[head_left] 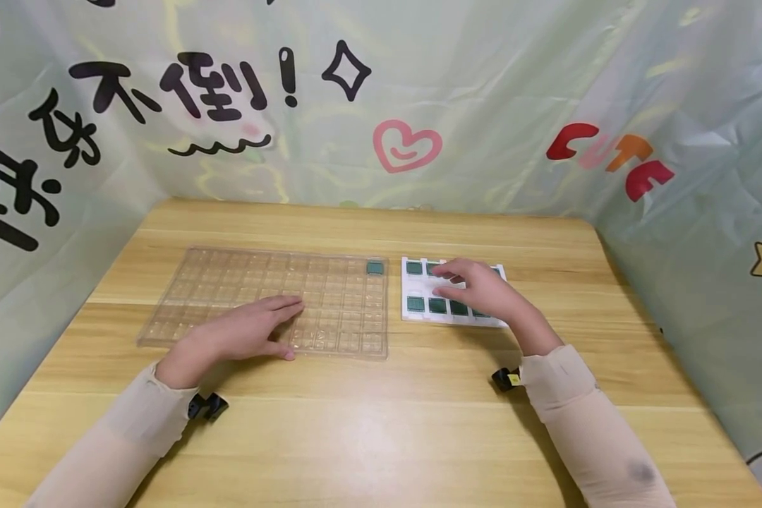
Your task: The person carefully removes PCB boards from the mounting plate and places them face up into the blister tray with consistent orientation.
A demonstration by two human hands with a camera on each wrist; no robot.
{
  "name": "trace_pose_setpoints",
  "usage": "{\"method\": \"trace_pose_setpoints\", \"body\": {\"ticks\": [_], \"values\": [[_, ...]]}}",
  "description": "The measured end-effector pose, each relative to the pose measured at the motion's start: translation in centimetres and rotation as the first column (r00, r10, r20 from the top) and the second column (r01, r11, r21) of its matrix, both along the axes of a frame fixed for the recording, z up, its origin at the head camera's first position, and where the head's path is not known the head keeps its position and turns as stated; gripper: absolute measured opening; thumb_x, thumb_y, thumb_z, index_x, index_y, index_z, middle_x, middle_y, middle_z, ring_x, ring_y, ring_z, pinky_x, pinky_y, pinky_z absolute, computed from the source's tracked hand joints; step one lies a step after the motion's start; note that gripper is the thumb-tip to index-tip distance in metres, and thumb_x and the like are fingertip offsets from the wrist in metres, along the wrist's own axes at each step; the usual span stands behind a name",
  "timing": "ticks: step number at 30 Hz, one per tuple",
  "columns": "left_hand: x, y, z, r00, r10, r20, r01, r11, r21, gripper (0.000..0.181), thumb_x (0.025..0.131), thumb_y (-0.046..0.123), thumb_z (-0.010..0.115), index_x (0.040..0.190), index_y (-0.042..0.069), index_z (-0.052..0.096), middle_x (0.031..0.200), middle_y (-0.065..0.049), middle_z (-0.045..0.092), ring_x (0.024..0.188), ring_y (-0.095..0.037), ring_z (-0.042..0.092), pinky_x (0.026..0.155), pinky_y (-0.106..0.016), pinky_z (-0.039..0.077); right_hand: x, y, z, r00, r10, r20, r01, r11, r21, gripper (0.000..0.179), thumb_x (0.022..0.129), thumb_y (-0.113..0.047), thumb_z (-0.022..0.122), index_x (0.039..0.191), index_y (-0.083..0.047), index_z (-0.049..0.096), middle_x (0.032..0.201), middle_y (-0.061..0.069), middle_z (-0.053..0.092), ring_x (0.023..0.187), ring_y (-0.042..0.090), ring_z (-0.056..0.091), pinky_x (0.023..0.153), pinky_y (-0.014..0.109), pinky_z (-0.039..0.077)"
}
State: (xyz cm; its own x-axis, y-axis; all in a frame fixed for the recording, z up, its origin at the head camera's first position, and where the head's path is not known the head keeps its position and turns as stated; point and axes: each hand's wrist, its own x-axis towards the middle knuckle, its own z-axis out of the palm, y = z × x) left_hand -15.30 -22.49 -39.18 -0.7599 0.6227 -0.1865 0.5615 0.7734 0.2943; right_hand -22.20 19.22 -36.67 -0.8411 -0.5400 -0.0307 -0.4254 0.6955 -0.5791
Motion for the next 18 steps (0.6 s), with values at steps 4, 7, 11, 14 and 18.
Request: {"method": "trace_pose_setpoints", "body": {"ticks": [4,7,11,14,18], "values": [[0.0,0.0,0.0,1.0,-0.003,0.002,0.003,1.0,0.005,0.093,0.086,0.054,0.068,0.151,-0.002,0.032,0.157,-0.017,0.029,0.142,-0.037,0.027,0.114,-0.052,0.027,0.2,0.4,-0.3,1.0,0.01,0.005,-0.01,1.0,-0.007,0.048,0.095,-0.034,0.066,0.134,-0.006,0.06,0.13,0.009,0.061,0.115,0.028,0.059,0.099,0.048,0.047],[0.0,0.0,0.1,1.0,-0.003,0.006,0.003,1.0,0.009,0.092,0.086,0.054,0.068,0.151,-0.002,0.033,0.157,-0.017,0.029,0.142,-0.037,0.027,0.114,-0.051,0.027,0.4,0.6,-0.5,1.0,0.013,0.012,-0.013,1.0,-0.024,0.048,0.095,-0.034,0.066,0.134,-0.007,0.059,0.131,0.009,0.06,0.115,0.028,0.058,0.099,0.048,0.046],[0.0,-0.1,0.1,1.0,-0.002,0.01,0.002,1.0,0.01,0.092,0.086,0.053,0.068,0.15,-0.002,0.033,0.157,-0.017,0.029,0.142,-0.037,0.028,0.114,-0.051,0.027,0.6,1.0,-0.7,1.0,0.007,0.021,-0.006,0.999,-0.039,0.05,0.094,-0.035,0.067,0.135,-0.006,0.059,0.132,0.009,0.06,0.115,0.028,0.058,0.1,0.048,0.046],[-0.1,-0.1,0.0,1.0,-0.005,0.01,0.005,1.0,0.013,0.092,0.086,0.053,0.068,0.151,-0.002,0.033,0.157,-0.016,0.029,0.142,-0.037,0.028,0.113,-0.052,0.028,0.6,1.3,-0.9,1.0,0.0,0.029,0.001,0.999,-0.039,0.051,0.094,-0.036,0.067,0.135,-0.007,0.059,0.132,0.009,0.06,0.116,0.029,0.058,0.099,0.049,0.046],[-0.1,-0.2,-0.2,1.0,-0.011,0.006,0.011,1.0,0.019,0.092,0.086,0.053,0.068,0.151,-0.002,0.033,0.157,-0.016,0.029,0.142,-0.036,0.028,0.113,-0.052,0.029,0.7,1.8,-1.0,0.999,-0.007,0.044,0.009,0.999,-0.037,0.05,0.094,-0.033,0.068,0.136,-0.007,0.058,0.133,0.009,0.059,0.117,0.029,0.056,0.099,0.05,0.046]]}}
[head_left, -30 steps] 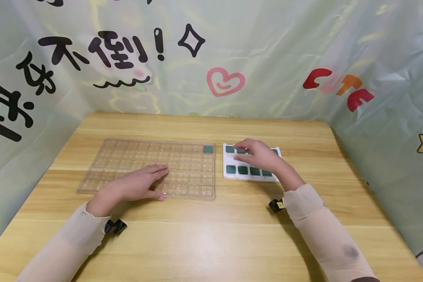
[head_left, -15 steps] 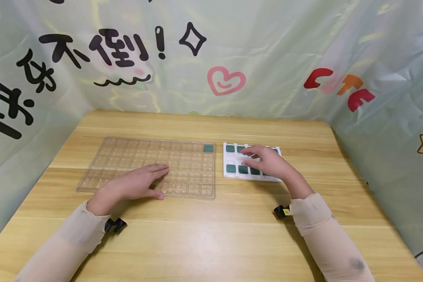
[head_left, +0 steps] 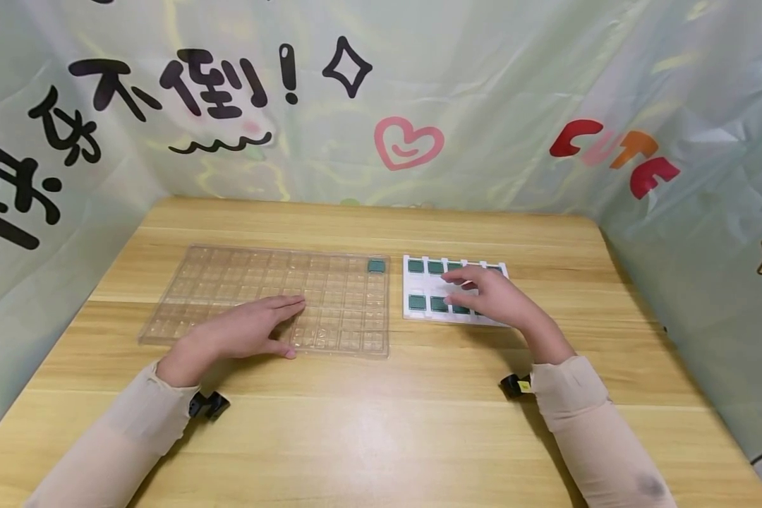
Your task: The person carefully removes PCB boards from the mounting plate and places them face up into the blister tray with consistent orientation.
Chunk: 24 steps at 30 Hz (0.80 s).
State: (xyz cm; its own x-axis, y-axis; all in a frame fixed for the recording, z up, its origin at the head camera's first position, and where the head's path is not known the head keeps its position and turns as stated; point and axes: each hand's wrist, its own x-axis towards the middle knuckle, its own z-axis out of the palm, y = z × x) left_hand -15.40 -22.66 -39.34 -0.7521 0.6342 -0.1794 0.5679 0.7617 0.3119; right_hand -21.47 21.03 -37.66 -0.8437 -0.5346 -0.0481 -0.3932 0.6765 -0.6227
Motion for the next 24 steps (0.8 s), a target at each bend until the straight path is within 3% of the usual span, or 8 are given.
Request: {"method": "trace_pose_setpoints", "body": {"ticks": [9,24], "values": [[0.1,0.1,0.3,1.0,0.0,0.003,0.0,1.0,0.006,0.09,0.087,0.051,0.069,0.15,-0.002,0.033,0.156,-0.016,0.03,0.142,-0.036,0.029,0.113,-0.051,0.029,0.3,1.3,0.1,0.998,-0.035,0.047,0.035,0.999,0.012,0.051,0.089,-0.025,0.074,0.134,-0.005,0.059,0.131,0.01,0.06,0.115,0.03,0.057,0.097,0.05,0.047],[0.1,0.1,0.2,1.0,0.002,0.0,-0.002,1.0,0.006,0.09,0.087,0.05,0.069,0.15,-0.002,0.033,0.156,-0.017,0.03,0.141,-0.036,0.03,0.113,-0.051,0.029,0.4,3.1,0.5,0.997,-0.058,0.045,0.051,0.988,0.144,0.047,0.085,-0.021,0.077,0.126,-0.003,0.064,0.123,0.011,0.064,0.11,0.03,0.058,0.095,0.05,0.048]]}}
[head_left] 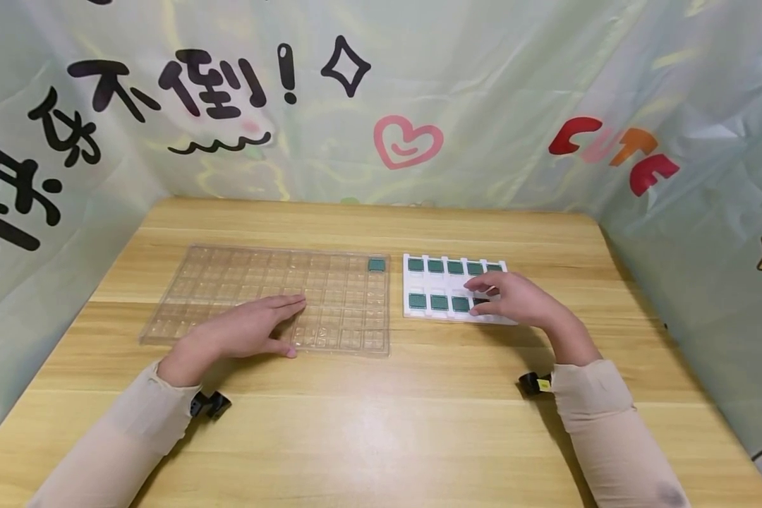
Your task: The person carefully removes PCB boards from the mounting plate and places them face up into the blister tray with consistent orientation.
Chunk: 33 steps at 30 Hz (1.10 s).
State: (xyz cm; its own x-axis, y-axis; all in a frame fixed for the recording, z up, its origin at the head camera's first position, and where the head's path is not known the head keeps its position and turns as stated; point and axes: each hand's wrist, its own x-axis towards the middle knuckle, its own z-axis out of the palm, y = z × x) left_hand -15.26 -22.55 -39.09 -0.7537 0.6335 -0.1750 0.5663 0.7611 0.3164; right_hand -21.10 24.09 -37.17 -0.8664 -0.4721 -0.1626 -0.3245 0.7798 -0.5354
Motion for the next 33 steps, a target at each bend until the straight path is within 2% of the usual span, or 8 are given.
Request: {"method": "trace_pose_setpoints", "body": {"ticks": [9,15,22,33], "values": [[0.1,0.0,-0.1,1.0,-0.01,-0.003,0.01,1.0,0.015,0.089,0.087,0.051,0.068,0.149,-0.004,0.034,0.156,-0.018,0.031,0.141,-0.038,0.03,0.112,-0.052,0.03,0.5,1.0,-0.3,1.0,-0.011,-0.016,0.011,1.0,0.03,0.046,0.085,-0.021,0.078,0.124,-0.002,0.065,0.12,0.012,0.065,0.107,0.03,0.058,0.094,0.051,0.047],[0.2,0.0,-0.1,1.0,-0.001,-0.004,0.001,1.0,0.014,0.089,0.087,0.05,0.068,0.15,-0.003,0.034,0.156,-0.018,0.03,0.141,-0.037,0.03,0.112,-0.052,0.03,0.3,1.2,-0.8,0.999,-0.004,-0.047,0.005,1.0,0.024,0.044,0.084,-0.021,0.079,0.121,-0.002,0.067,0.117,0.012,0.066,0.102,0.029,0.059,0.091,0.05,0.048],[0.4,0.0,0.0,1.0,0.005,-0.008,-0.005,1.0,0.017,0.09,0.087,0.051,0.069,0.15,-0.003,0.034,0.156,-0.018,0.03,0.141,-0.038,0.03,0.112,-0.052,0.03,0.1,1.3,-0.8,0.999,-0.021,-0.04,0.022,0.999,0.026,0.04,0.083,-0.018,0.08,0.118,-0.003,0.069,0.113,0.009,0.067,0.098,0.025,0.059,0.09,0.047,0.049],[0.3,0.0,0.1,1.0,0.003,0.001,-0.003,1.0,0.01,0.09,0.087,0.051,0.068,0.15,-0.003,0.033,0.156,-0.018,0.029,0.142,-0.037,0.029,0.112,-0.052,0.029,0.1,1.3,-1.0,0.996,0.019,-0.091,-0.012,0.998,0.069,0.037,0.083,-0.016,0.079,0.116,-0.003,0.07,0.109,0.008,0.068,0.091,0.022,0.057,0.084,0.044,0.049]]}}
